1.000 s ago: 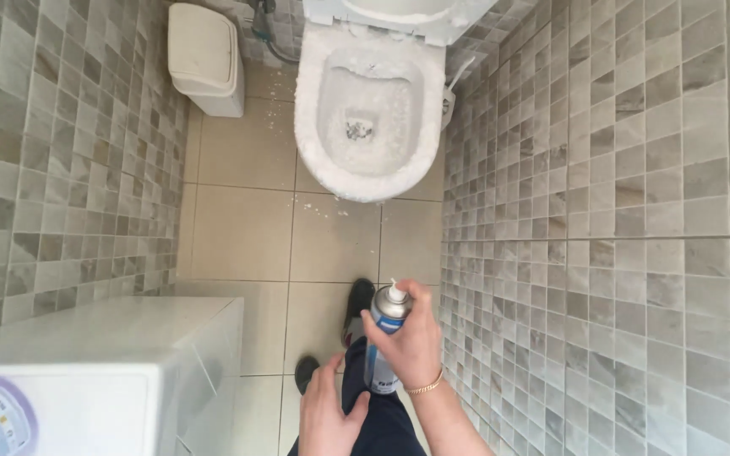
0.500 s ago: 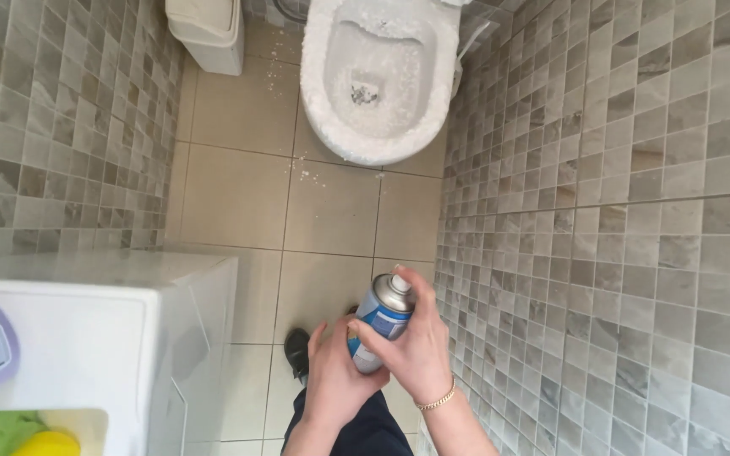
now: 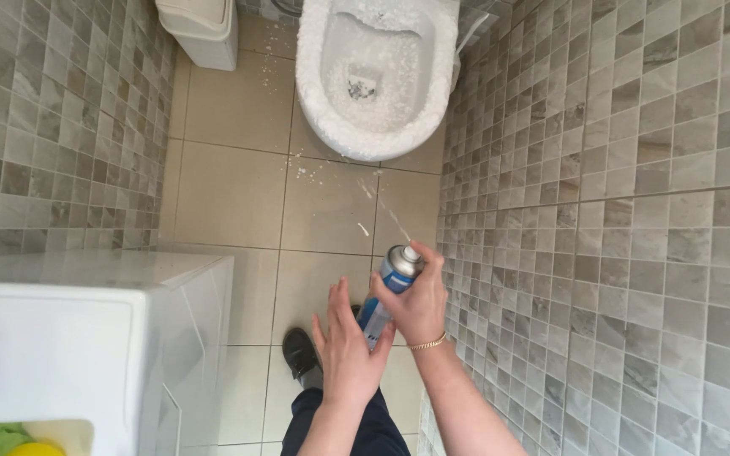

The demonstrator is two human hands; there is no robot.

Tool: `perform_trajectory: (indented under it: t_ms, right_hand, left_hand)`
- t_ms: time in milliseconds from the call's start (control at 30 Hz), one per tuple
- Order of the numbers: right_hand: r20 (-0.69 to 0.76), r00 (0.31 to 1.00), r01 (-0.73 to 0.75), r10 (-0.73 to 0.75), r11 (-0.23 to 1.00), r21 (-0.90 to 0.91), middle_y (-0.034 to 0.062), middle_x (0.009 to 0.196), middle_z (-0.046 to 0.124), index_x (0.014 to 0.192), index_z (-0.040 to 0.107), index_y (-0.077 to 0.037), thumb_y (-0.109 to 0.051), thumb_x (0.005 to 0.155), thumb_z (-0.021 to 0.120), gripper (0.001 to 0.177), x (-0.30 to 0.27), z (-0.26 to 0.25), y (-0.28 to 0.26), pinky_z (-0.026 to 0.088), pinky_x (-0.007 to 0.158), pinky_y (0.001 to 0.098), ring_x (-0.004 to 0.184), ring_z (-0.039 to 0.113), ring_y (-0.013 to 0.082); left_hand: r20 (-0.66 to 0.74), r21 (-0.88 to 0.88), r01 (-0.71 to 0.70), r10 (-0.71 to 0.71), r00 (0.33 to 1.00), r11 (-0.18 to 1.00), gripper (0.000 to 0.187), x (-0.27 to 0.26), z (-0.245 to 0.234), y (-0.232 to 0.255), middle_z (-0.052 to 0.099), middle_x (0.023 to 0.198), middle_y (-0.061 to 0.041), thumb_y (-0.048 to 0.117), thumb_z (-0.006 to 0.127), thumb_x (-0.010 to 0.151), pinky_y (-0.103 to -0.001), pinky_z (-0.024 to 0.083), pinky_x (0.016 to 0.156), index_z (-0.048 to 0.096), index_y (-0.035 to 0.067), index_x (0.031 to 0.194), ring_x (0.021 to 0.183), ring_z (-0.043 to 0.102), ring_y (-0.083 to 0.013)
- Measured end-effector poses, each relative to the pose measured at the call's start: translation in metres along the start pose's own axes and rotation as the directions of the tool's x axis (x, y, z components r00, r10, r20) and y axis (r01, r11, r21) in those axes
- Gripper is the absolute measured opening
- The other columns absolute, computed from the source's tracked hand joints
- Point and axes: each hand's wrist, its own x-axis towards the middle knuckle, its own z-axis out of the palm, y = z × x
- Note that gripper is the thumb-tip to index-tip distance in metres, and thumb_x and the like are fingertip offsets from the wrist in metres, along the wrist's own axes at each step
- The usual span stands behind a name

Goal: The person sprays foam cleaner into the toilet bowl and onto the toilet seat, then onto the sink basin, faucet, and shower fixtures. They retrieve a yellow sponge from under the sink and scrub the sink basin and faucet with the sponge, spreading the foam across the surfaces.

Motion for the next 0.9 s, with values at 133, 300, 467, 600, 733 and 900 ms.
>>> perform_trajectory:
  t_ms: [133,300,467,600,733,900]
  right_hand:
    - [0.011,0.998,-0.065,0.065,0.996,-0.057,0.0051,0.125,0.057,0.136,0.046,-0.016,-0.039,0.074,0.085,0.077,0.031,-0.004,0.022,0.055,0.073,0.0484,0.103,0.068,0.0252]
    - [0.046,0.994,-0.090,0.095,0.991,-0.102,0.0049,0.121,0.056,0.136,0.045,-0.016,-0.037,0.077,0.084,0.074,0.032,-0.010,0.028,0.057,0.064,0.0513,0.087,0.071,0.0300]
    - [-0.012,0.999,-0.050,0.049,0.997,-0.063,0.0091,0.112,0.067,0.132,0.043,-0.015,-0.037,0.071,0.090,0.080,0.023,-0.016,0.029,0.060,0.067,0.0466,0.084,0.073,0.0288]
    - [-0.069,0.996,-0.054,0.050,0.997,-0.058,0.0081,0.125,0.064,0.133,0.044,-0.014,-0.034,0.071,0.089,0.079,0.025,-0.025,0.022,0.057,0.077,0.0508,0.099,0.071,0.0293]
    - [0.033,0.993,0.117,-0.114,0.988,-0.101,0.0064,0.121,0.060,0.134,0.043,-0.015,-0.037,0.075,0.086,0.076,0.012,-0.037,0.006,0.058,0.058,0.0479,0.083,0.072,0.0292]
    - [0.068,0.991,0.121,-0.116,0.991,-0.064,0.0069,0.122,0.061,0.134,0.044,-0.018,-0.036,0.072,0.089,0.078,-0.013,-0.071,-0.022,0.059,0.062,0.0452,0.082,0.072,0.0271]
  left_hand:
    - [-0.063,-0.146,0.035,-0.045,0.997,0.989,0.085,-0.019,-0.022,0.001,0.034,0.163,-0.013,0.045,0.060,0.095,-0.063,0.008,0.121,0.019,0.008,0.159,0.147,0.038,-0.0289]
    - [-0.104,-0.102,0.122,-0.132,0.986,0.987,0.083,-0.049,-0.032,-0.034,0.048,0.151,-0.012,0.048,0.059,0.093,-0.059,0.012,0.122,0.023,0.010,0.158,0.131,0.057,-0.0225]
    - [-0.143,-0.083,0.291,-0.301,0.943,0.953,0.086,-0.086,-0.015,-0.077,0.053,0.150,0.002,0.054,0.061,0.084,-0.049,0.012,0.126,0.031,0.019,0.157,0.129,0.062,-0.0145]
    - [-0.262,-0.081,0.314,-0.324,0.909,0.946,0.085,-0.113,-0.007,-0.082,0.068,0.134,0.003,0.056,0.061,0.078,-0.044,0.018,0.127,0.041,0.023,0.154,0.121,0.067,-0.0103]
    - [-0.224,-0.039,0.415,-0.413,0.883,0.909,0.086,-0.131,-0.001,-0.083,0.073,0.126,0.005,0.045,0.070,0.070,-0.040,0.023,0.127,0.047,0.027,0.150,0.122,0.067,-0.0107]
    - [-0.385,-0.060,0.304,-0.303,0.872,0.951,0.081,-0.142,-0.005,-0.072,0.075,0.125,0.004,0.063,0.053,0.076,-0.043,0.032,0.121,0.058,0.019,0.144,0.108,0.074,-0.0166]
